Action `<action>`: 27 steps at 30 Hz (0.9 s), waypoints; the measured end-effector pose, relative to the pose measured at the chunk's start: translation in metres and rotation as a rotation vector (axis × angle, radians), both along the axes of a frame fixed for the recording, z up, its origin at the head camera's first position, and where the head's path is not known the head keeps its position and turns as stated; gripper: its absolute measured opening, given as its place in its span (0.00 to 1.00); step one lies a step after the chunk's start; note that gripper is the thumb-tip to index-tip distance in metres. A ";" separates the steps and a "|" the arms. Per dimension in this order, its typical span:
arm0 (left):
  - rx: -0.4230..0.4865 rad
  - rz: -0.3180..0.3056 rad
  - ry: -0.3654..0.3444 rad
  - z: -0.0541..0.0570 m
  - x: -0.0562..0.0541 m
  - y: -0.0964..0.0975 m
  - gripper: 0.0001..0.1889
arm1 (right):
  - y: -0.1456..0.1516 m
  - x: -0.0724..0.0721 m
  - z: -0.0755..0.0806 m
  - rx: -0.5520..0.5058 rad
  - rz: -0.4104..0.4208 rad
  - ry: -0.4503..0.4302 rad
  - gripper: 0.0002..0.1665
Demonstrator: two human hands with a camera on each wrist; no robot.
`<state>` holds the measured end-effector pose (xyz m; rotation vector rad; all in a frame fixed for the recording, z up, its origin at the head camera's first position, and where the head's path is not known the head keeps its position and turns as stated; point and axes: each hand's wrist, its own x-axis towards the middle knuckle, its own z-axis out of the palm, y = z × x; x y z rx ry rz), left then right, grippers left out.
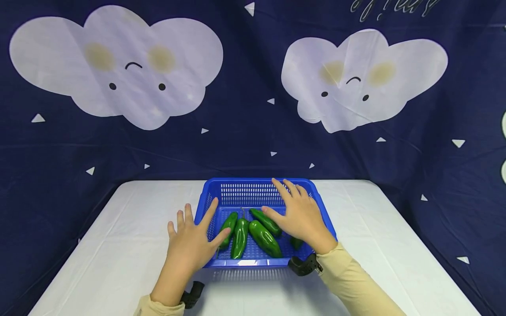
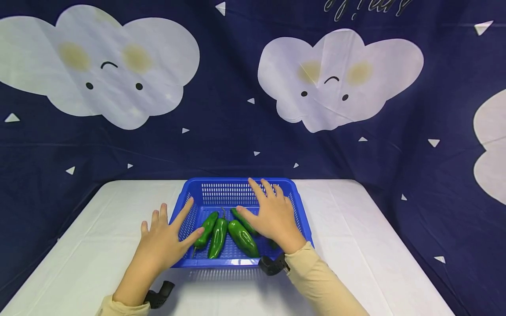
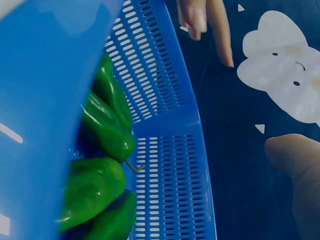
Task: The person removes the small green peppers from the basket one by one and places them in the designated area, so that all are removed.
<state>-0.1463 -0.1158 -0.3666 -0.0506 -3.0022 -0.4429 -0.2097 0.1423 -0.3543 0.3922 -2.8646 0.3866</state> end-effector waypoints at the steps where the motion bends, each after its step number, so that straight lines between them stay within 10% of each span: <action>1: 0.002 0.000 -0.001 -0.002 0.001 -0.001 0.43 | 0.001 0.000 0.000 -0.001 -0.002 -0.003 0.50; 27: 0.189 -0.027 0.058 -0.036 0.017 -0.010 0.46 | 0.015 -0.012 -0.006 -0.050 -0.006 -0.046 0.50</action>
